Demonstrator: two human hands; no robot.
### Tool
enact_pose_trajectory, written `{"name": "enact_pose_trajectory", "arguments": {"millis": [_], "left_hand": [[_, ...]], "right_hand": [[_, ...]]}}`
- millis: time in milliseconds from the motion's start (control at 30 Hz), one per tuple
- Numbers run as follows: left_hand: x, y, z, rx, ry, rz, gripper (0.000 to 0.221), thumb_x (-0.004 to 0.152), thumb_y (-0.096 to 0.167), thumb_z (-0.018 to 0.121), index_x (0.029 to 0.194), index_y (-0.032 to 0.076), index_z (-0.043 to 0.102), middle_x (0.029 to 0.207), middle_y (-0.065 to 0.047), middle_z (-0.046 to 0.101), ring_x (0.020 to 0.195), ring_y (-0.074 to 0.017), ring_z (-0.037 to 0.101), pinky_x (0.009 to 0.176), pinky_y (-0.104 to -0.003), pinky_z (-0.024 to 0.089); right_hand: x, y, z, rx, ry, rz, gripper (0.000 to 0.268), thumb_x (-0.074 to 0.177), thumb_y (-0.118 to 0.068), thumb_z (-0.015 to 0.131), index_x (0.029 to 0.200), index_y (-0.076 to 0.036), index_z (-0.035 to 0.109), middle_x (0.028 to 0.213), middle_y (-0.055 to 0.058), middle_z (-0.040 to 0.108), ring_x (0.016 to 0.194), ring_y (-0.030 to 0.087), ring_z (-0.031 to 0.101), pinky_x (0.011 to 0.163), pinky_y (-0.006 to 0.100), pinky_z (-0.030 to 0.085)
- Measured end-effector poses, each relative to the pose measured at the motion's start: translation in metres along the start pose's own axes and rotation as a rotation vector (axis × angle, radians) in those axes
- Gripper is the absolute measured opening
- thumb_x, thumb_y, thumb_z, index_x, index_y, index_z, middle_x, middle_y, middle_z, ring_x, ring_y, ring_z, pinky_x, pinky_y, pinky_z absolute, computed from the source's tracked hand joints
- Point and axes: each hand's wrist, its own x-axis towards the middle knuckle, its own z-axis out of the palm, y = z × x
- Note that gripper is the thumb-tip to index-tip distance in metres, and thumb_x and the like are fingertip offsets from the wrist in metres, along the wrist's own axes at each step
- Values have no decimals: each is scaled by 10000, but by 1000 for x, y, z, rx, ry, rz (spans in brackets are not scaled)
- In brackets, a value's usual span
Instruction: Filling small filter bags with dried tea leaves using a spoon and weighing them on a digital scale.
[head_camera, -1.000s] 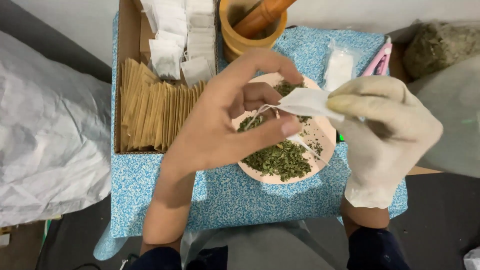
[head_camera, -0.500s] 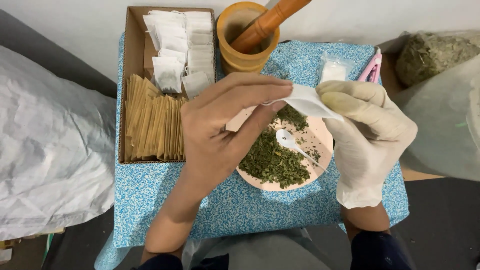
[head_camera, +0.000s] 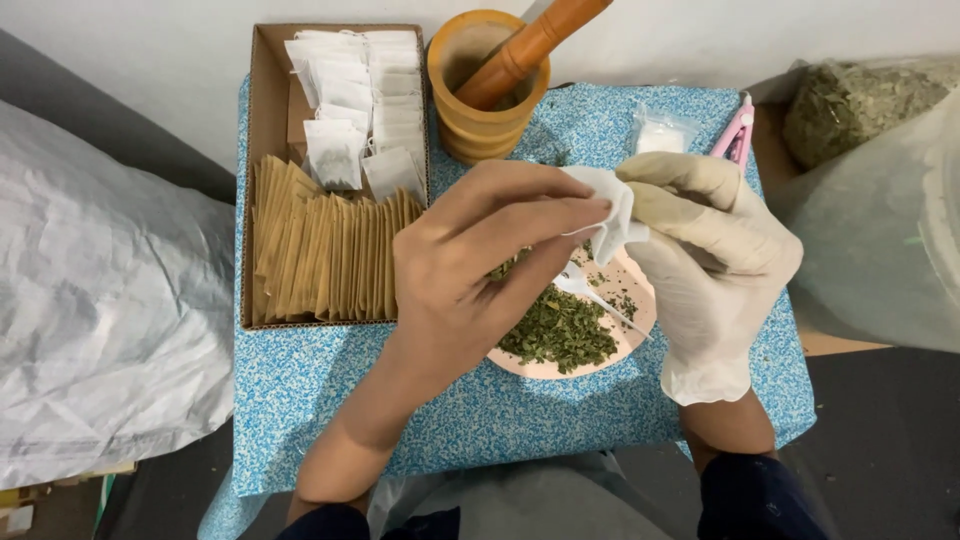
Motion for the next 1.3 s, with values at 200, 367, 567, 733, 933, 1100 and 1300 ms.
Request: {"name": "enact_pose_trajectory", "arguments": {"millis": [200,367,567,733,933,1100,1300], "left_hand": [[-4,-8,2,19,59,-51,223,1102,12,782,1312,53,716,1233,-166,804,1088,-291,853,953,-339,754],[-4,-2,3,-11,39,-106,238,1099,-18,781,1314,48,703,1235,-131,820,1159,-292,862,1054,-377,755],[-8,-13,2,-24,58,-47,231,1077,-93,769,1265,35,723,1223,-185,797,1096,-295,841,978,-329,740],[-2,-5,0,-38,2,-15,171,1129,-42,721,1282,35,727,1289,-175,740,1155,-308,829,1014,-373,739],[-6,-15,-1,-17,39,21,188,1064,-36,791,1231,38,747,1246,-160,758,1086,-279,808,954,-319,725],[-2,-6,0,-20,-5,9,183,1066,-26,803,1237,16,752,1259,-157,727,1101,-271,810,987,-327,719],[-5,-4,0,-23,-56,-3,219,1141,-11,729,1336,88,714,1344,-160,703,1179,-305,811,1097,-402,725]], "right_hand": [[3,6,1,89,74,-47,168,994,-8,853,1072,17,706,1092,185,707,1028,304,773,967,369,671],[0,15,2,92,130,-19,296,956,55,916,1073,-62,670,1043,167,782,935,223,791,802,293,650],[5,26,-4,132,81,-134,151,981,-51,856,1041,-17,723,1050,179,770,1027,314,826,953,367,726],[0,24,-3,114,44,-171,130,949,-53,853,1022,-2,758,1148,232,756,1050,303,780,1024,392,683],[-1,31,-5,107,147,-192,172,955,-127,906,1056,-94,771,1046,76,697,898,183,686,839,310,586],[-2,27,0,86,135,-188,145,945,-60,886,1008,-43,756,1049,110,692,882,204,688,840,322,588],[-5,32,-4,134,60,-219,166,958,-134,872,1096,-103,784,1124,89,722,953,190,724,899,298,632]]}}
